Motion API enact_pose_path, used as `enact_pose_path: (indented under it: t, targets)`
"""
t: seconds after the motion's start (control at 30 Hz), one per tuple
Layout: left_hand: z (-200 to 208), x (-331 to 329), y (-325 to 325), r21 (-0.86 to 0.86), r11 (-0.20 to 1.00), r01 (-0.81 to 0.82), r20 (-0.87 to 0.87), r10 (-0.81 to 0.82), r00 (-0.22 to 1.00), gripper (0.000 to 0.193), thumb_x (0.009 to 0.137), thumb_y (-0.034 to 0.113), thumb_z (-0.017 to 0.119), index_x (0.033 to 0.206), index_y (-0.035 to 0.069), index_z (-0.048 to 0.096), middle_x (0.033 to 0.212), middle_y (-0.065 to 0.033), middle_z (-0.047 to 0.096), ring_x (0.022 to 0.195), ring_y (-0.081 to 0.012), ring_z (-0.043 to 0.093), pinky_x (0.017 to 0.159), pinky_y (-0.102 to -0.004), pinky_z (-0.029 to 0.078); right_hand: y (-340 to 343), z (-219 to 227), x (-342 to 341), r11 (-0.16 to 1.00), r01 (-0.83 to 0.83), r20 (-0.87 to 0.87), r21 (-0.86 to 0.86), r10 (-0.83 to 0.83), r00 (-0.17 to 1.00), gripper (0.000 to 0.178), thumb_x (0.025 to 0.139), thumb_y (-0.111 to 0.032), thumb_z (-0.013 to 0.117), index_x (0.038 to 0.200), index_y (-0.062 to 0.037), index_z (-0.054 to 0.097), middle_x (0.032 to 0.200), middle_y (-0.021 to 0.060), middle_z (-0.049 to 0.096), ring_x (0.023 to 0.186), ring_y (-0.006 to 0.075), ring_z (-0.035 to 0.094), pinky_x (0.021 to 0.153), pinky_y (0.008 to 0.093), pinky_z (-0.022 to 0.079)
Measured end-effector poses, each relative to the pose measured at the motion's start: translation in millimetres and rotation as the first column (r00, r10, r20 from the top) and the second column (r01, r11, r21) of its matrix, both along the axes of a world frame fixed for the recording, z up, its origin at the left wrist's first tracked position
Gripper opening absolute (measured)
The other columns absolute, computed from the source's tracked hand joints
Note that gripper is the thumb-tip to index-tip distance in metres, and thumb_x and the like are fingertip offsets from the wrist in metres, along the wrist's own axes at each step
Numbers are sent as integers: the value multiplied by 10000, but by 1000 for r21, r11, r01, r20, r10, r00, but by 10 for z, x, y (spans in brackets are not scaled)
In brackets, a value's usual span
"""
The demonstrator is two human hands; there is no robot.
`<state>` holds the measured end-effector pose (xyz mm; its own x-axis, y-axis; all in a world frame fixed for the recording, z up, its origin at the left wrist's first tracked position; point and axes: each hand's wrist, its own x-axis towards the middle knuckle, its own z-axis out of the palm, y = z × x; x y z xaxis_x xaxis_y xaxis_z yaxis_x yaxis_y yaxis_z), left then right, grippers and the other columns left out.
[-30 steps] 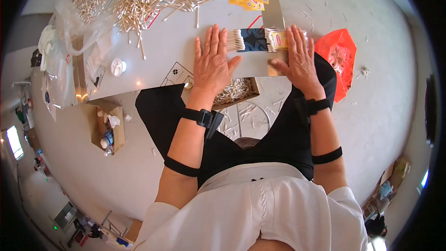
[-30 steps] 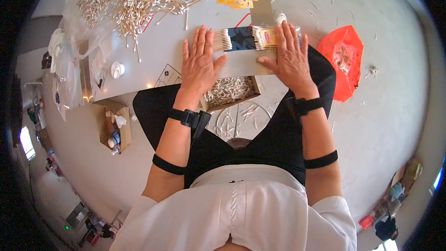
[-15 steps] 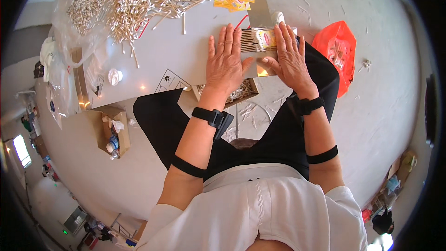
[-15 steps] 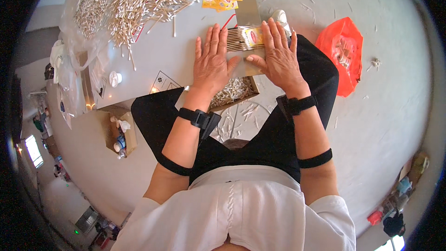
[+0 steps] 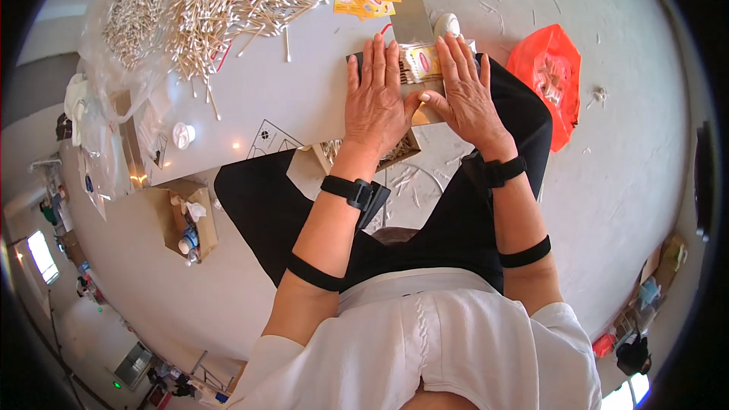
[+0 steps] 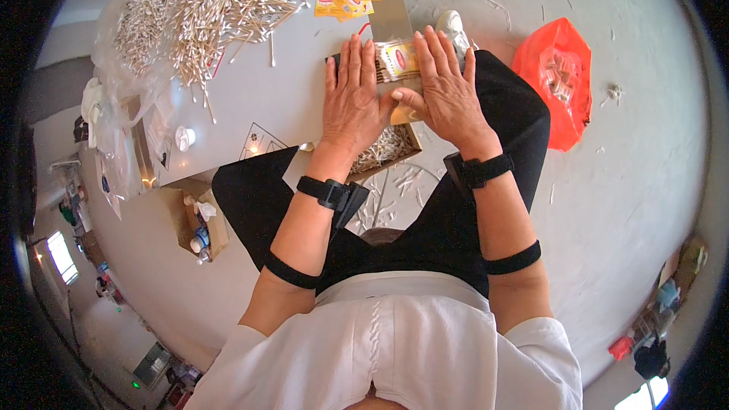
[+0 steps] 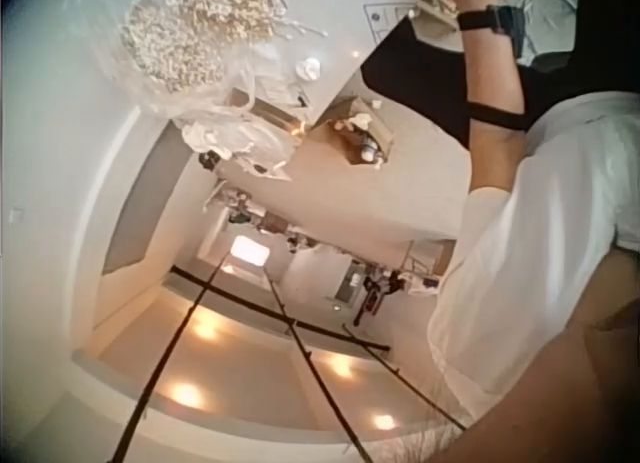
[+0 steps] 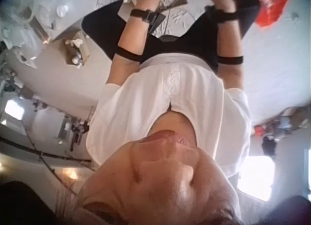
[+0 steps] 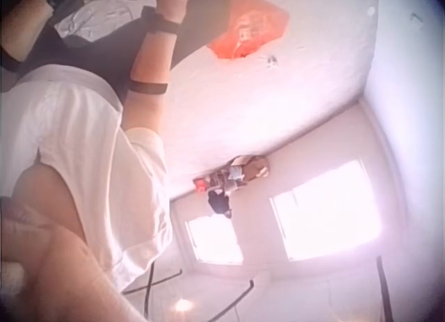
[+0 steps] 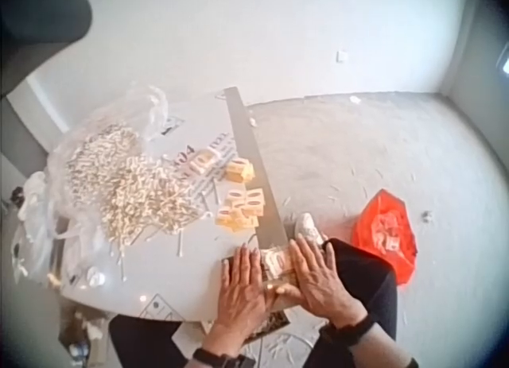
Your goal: The person is manually counting and packaging cotton swabs into plastic bags and cardboard sleeves.
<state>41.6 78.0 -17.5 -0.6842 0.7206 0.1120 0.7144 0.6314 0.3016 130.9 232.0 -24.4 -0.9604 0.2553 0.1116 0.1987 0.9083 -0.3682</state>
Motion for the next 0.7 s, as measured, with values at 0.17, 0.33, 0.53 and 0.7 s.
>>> enact_pose_path:
  t: [0.17,0.33,0.53,0.7]
  targets:
    - [23,-35,-24,33,998,50,27,-51,998,780,914,470,562,1472,-8,303,1564,-203,245,1463,-318,221,1177,-497,161,1,-7,2,1000,13,-12,-29,-13,1000,915,881,-712,388,1534,-94,215,1578,137,240,1478,285,175,1166,555,41]
    - [51,-36,-40,63,996,70,43,-73,996,750,928,421,560,1477,-10,286,1567,-204,235,1463,-327,217,1173,-498,172,-8,-7,-2,999,16,-27,-45,-17,999,898,887,-706,383,1537,-111,214,1581,123,242,1480,285,171,1164,553,37]
    - [-6,-104,-57,504,856,-114,313,-58,948,715,992,388,481,1514,-5,190,1586,-189,193,1471,-303,202,1181,-469,159,120,-158,25,891,228,-345,-392,-372,862,676,949,-424,585,1475,-70,353,1530,159,326,1432,315,287,1148,482,216]
    - [-88,-172,83,774,210,-598,632,-313,709,679,1025,368,419,1516,-25,162,1579,-195,199,1458,-314,220,1193,-451,126,137,-218,-186,-444,-169,223,-880,-701,678,404,951,-281,636,1263,-31,577,1053,58,667,911,168,622,796,292,486]
